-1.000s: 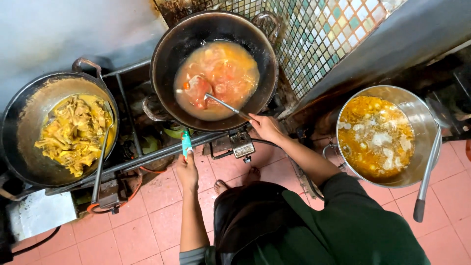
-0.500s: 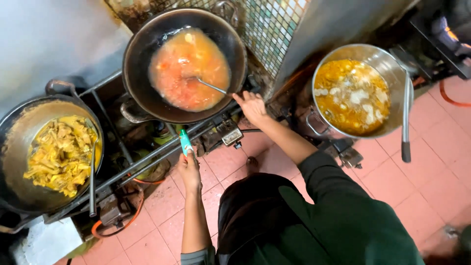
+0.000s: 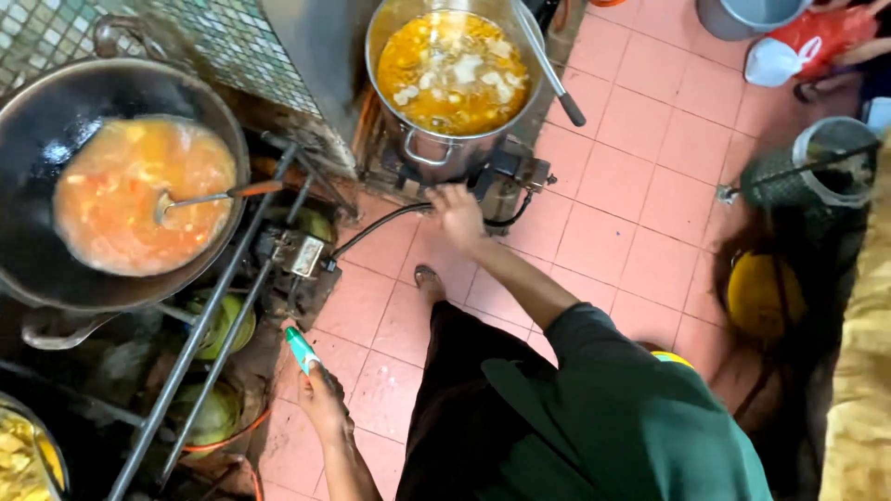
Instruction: Preparing and seasoning soup in large industrial pots using packets of ketchup and chili sauce.
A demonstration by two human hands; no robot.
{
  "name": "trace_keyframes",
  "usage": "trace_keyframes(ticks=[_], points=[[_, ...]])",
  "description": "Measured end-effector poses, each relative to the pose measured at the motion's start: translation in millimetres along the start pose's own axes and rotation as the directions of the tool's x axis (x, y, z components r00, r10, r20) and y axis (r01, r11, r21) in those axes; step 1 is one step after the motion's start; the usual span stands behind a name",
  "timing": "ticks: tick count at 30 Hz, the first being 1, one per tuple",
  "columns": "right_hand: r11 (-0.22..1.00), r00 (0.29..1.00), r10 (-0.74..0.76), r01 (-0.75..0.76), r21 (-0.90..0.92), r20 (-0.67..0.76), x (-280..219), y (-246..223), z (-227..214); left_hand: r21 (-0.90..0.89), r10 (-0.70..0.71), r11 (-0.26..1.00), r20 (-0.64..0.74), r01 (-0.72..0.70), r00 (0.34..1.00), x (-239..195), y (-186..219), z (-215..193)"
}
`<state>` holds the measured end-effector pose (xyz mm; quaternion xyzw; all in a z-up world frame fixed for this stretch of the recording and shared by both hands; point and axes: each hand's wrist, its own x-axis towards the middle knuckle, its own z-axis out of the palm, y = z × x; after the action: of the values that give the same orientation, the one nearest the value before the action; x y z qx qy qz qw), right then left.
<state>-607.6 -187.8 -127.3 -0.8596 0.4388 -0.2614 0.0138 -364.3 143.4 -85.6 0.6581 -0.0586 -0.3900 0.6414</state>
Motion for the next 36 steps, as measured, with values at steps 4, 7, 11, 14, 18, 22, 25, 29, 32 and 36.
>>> trace_keyframes(ticks=[4, 7, 11, 14, 18, 22, 25, 29, 32, 36], points=[[0.986, 0.988, 0.105, -0.118, -0.115, -0.111, -12.6, 103.9, -47.3, 0.0, -0.012, 1.0, 0.004, 0.012, 1.0, -10.4, -8.8, 12.1], [0.952, 0.971, 0.216, -0.232, -0.199, -0.098, -5.0, 178.3, -59.4, 0.026, -0.008, 1.0, -0.025, 0.009, 1.0, -7.6, -12.3, 36.6], [0.882, 0.927, 0.363, -0.373, -0.286, -0.091, 28.0, 259.3, -53.3, 0.06, 0.012, 0.998, -0.031, -0.01, 0.999, 11.4, -18.2, 98.8], [0.842, 0.86, 0.503, -0.467, -0.269, 0.083, 57.7, 299.8, -52.4, 0.067, 0.018, 0.998, -0.025, -0.016, 1.0, 21.2, -33.7, 175.4], [0.755, 0.62, 0.654, -0.574, -0.317, 0.434, 65.0, 377.0, 16.4, -0.056, -0.051, 0.997, 0.024, 0.052, 0.998, 37.0, -41.0, 298.0], [0.822, 0.694, 0.568, -0.509, -0.256, 0.443, 54.2, 424.1, 29.1, -0.122, -0.103, 0.986, 0.093, 0.114, 0.99, 29.6, -29.0, 391.1], [0.933, 0.882, 0.287, -0.169, -0.318, 0.373, 51.8, 437.8, -10.0, -0.098, -0.046, 0.994, 0.112, 0.057, 0.993, 25.3, -34.8, 410.4], [0.955, 0.955, 0.296, -0.295, -0.041, 0.017, 61.6, 441.4, -86.7, -0.134, -0.035, 0.99, 0.009, 0.036, 0.999, 24.0, -27.2, 404.9], [0.974, 0.976, 0.212, -0.208, -0.087, 0.04, 59.9, 453.8, -116.9, -0.168, -0.024, 0.986, -0.051, 0.015, 0.998, 15.3, -40.3, 382.8], [0.975, 0.991, 0.068, -0.042, -0.217, 0.116, 98.7, 465.7, -120.5, -0.168, -0.006, 0.986, -0.124, -0.015, 0.992, 6.5, -34.7, 380.2]])
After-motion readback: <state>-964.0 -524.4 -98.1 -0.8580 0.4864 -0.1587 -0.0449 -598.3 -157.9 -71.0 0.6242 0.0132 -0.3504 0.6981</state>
